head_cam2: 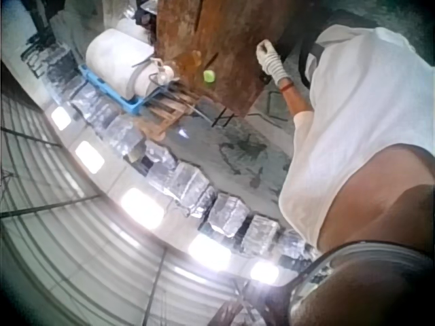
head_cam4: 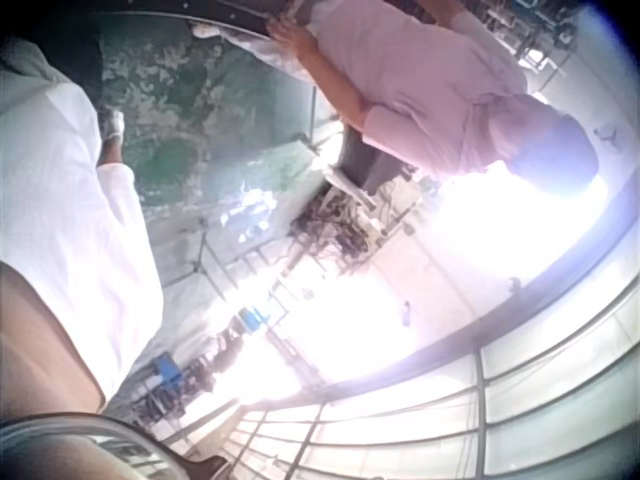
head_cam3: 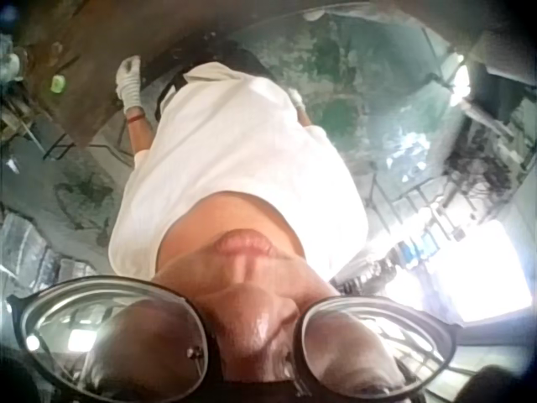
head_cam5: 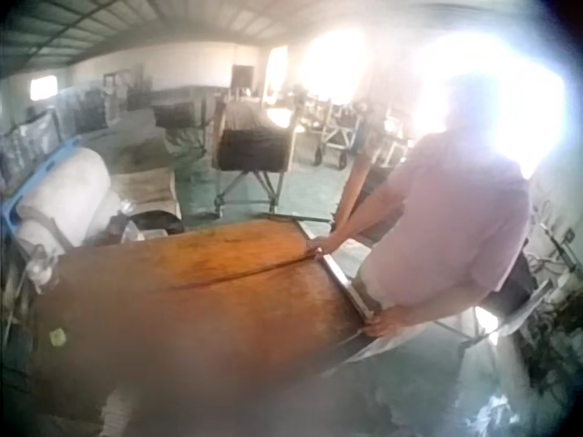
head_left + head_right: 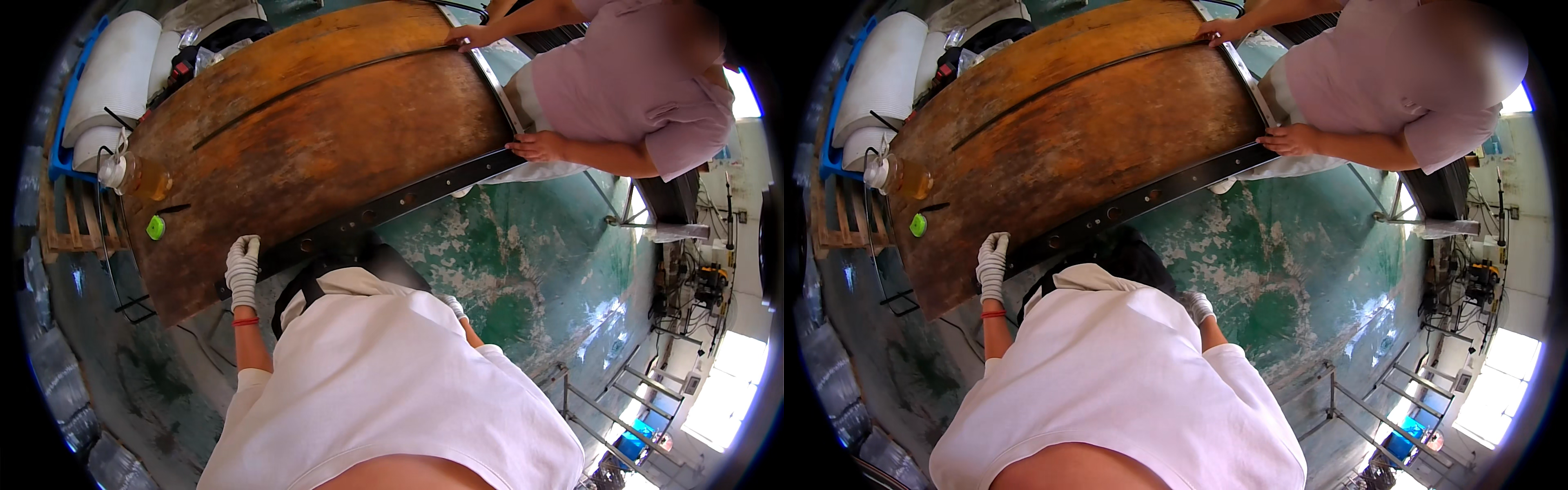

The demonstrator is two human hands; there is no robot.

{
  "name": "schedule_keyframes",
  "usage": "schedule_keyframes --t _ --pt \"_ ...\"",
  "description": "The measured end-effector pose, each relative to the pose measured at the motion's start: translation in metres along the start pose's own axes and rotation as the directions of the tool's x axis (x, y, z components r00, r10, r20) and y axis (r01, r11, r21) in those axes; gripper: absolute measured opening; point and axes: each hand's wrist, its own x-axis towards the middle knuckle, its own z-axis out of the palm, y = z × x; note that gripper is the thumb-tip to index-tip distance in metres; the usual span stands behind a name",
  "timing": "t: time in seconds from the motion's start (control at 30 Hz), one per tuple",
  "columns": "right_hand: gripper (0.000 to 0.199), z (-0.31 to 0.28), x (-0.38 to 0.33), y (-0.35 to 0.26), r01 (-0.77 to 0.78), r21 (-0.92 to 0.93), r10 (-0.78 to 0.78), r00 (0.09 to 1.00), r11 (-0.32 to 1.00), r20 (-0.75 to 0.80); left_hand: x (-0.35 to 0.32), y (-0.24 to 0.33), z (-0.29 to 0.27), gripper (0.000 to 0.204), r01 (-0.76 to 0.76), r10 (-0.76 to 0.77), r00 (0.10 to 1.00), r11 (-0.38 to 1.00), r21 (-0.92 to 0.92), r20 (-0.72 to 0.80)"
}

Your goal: The person measures a wooden cabinet with a tape measure, then walks to retrieve a metal frame. They return and, with a coworker, position the metal frame against the cabinet's edge, adjusting it to align with the surface.

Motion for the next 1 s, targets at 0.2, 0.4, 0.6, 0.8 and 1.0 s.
schedule_keyframes --t 0.2,0.4,0.6,0.8,1.0 --pt "0.025 -0.004 0.039 -0.016 0.305 -0.205 -0.300 0.952 0.930 0.059 0.007 -0.002 0.006 0.025 -0.054 0.054 0.999 0.993 0.106 0.000" --pt "0.028 0.054 0.017 -0.116 0.686 -0.097 -0.641 0.713 0.721 0.284 0.002 0.012 0.003 0.018 -0.066 0.070 0.995 0.996 0.058 -0.068" --pt "0.047 0.129 -0.096 -0.191 0.775 0.092 -0.650 0.453 0.626 0.610 0.003 0.018 -0.008 0.019 -0.249 0.151 0.952 0.888 -0.387 -0.266" --pt "0.046 0.142 -0.100 -0.199 0.804 -0.287 -0.459 0.547 0.520 0.700 -0.034 0.072 -0.045 0.035 -0.113 0.213 0.935 0.937 -0.330 0.285" --pt "0.041 0.121 -0.090 -0.191 0.789 -0.375 -0.489 0.601 0.486 0.632 -0.062 0.098 -0.027 0.025 -0.283 0.240 0.840 0.959 0.015 0.486"
